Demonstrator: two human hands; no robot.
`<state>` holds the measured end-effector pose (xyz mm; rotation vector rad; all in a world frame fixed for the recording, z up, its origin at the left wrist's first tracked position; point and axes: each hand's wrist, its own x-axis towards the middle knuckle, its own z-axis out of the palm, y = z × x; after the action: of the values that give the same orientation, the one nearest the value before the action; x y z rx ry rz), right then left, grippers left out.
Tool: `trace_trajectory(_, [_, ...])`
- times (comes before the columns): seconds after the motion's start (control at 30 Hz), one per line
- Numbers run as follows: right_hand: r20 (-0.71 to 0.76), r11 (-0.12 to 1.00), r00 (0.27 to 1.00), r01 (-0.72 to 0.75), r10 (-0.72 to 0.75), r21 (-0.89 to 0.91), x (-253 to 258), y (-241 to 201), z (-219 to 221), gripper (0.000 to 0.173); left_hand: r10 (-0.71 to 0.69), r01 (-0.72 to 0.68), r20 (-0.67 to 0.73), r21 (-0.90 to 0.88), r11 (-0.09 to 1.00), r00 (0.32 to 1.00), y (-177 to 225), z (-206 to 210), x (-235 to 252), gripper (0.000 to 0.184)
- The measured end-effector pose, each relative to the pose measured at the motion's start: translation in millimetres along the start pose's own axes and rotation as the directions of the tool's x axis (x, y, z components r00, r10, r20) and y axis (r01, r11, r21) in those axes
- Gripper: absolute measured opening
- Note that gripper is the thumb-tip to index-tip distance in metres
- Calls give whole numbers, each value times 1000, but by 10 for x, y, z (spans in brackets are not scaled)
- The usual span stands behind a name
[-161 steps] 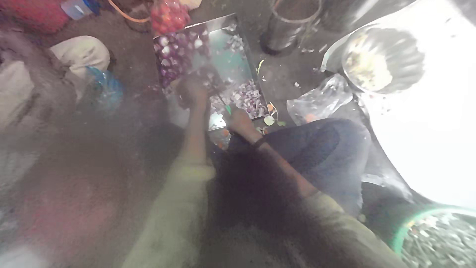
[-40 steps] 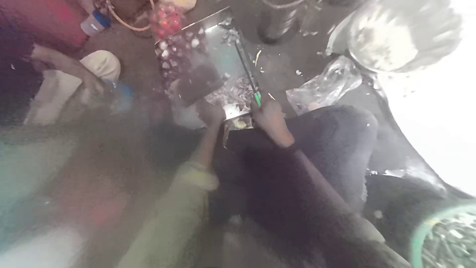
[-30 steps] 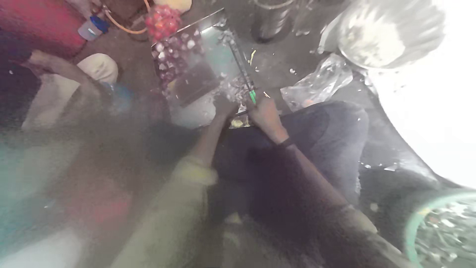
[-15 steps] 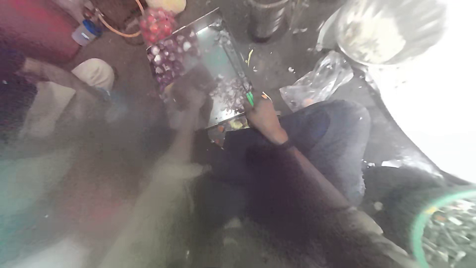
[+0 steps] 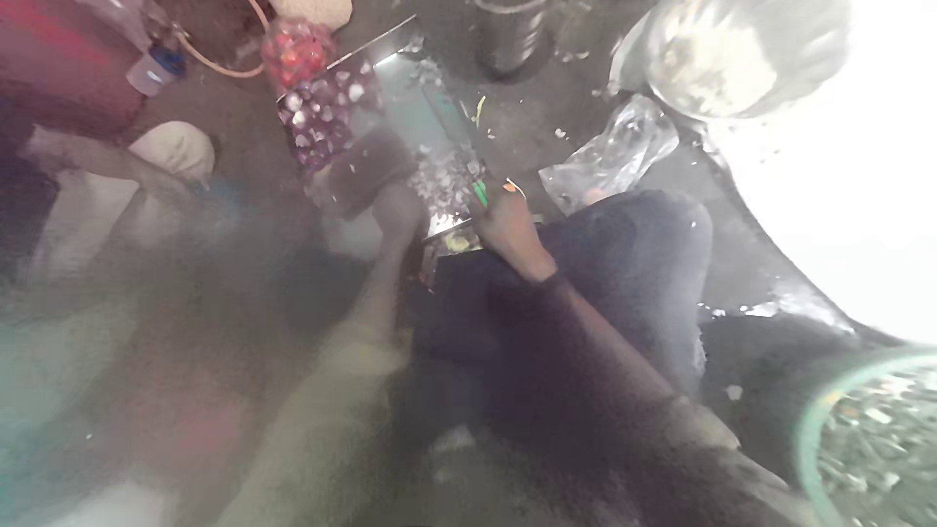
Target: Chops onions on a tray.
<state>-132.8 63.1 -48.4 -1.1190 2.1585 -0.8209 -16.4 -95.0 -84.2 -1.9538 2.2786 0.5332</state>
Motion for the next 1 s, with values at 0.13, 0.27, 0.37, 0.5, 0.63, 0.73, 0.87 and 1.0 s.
trace_trajectory(0.13, [39,998,999,5,-2,-58,215,-17,36,41,1,1,21,-102,995,1000,-87,192,125,39])
trace_trajectory(0.27, [64,997,996,-54,58,-61,213,-36,23,40,140,-138,10,-110,984,990,109,360,115,36])
trace_trajectory(0.37, [65,996,995,-75,79,-52,230,-22,32,39,159,-156,18,-126,980,987,136,452,119,35])
trace_trajectory(0.5, [1,999,1000,9,-9,-35,52,24,81,36,0,-5,-70,-76,997,998,144,266,-5,34])
trace_trajectory(0.63, [28,999,1000,-3,5,-51,129,-13,74,37,-122,112,-73,-136,984,990,54,185,80,32])
trace_trajectory(0.73, [86,995,994,-58,66,-87,208,-49,33,36,-61,54,-83,-88,995,995,16,323,206,33])
trace_trajectory(0.87, [4,1000,1000,-2,2,-13,56,10,76,33,6,-12,-96,-59,998,995,66,377,197,35])
trace_trajectory(1.0, [41,997,998,-49,51,-52,66,-26,98,40,8,-10,-98,-23,1000,995,108,332,258,44])
